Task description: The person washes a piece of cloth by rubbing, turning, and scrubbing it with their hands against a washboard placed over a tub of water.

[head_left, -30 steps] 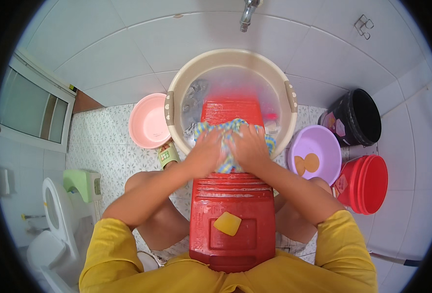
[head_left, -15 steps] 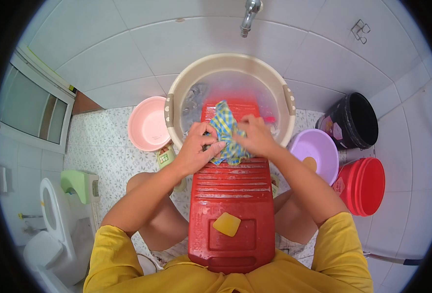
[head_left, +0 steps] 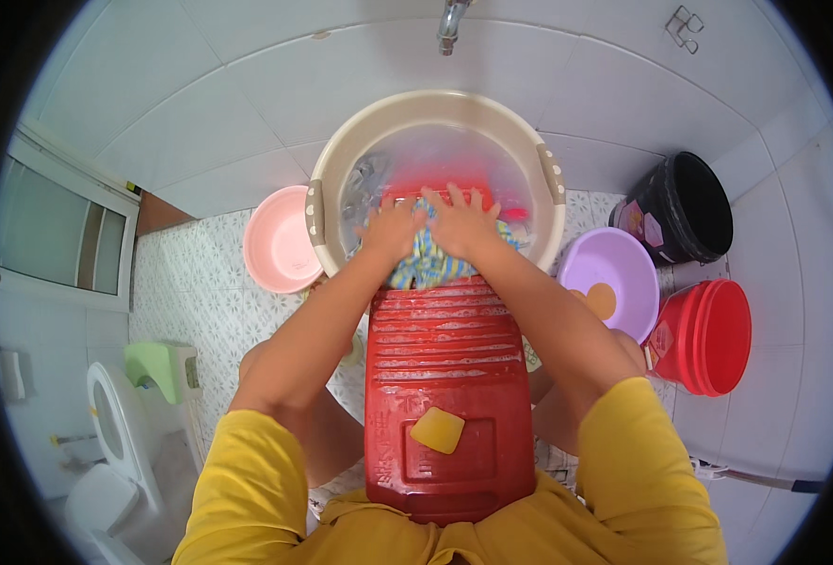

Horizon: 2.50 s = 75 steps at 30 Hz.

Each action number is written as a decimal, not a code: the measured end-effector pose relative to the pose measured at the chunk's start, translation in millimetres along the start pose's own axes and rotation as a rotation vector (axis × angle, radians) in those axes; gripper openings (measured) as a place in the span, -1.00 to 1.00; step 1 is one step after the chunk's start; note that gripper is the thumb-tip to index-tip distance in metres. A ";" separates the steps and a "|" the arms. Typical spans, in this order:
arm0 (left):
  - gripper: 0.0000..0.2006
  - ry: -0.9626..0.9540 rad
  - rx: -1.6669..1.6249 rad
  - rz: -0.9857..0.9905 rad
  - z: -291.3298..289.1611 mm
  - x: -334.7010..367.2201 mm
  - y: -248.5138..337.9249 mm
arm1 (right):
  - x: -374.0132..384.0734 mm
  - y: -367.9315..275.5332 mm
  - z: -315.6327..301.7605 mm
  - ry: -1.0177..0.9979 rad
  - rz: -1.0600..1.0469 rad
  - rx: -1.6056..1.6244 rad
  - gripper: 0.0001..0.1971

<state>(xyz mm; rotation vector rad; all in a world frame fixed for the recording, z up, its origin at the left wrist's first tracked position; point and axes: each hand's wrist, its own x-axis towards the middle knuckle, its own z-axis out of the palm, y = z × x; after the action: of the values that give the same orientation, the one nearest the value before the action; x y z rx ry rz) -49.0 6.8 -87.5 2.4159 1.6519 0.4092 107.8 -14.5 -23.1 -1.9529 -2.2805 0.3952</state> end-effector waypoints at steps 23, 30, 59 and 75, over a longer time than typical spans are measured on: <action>-0.79 0.097 -0.631 -0.094 -107.8 -36.6 56.0 | -35.1 21.8 -47.2 0.204 -0.137 0.698 -0.70; -0.70 0.017 -0.191 0.222 -96.1 -97.2 77.1 | -107.5 5.9 -36.3 0.248 -0.306 0.137 -0.60; -0.57 -0.029 -0.273 -0.127 -50.9 -8.7 34.2 | 9.3 37.3 -11.1 0.063 -0.148 0.237 -0.56; -0.63 0.088 -0.499 -0.048 -91.1 -16.8 47.0 | -57.2 59.8 -33.8 0.087 -0.189 0.440 -0.50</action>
<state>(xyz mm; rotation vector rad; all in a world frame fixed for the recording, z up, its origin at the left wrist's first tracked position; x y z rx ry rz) -43.2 -26.1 10.8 2.0090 1.4233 0.8194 182.7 -58.4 -2.0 -1.4991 -2.0780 0.7048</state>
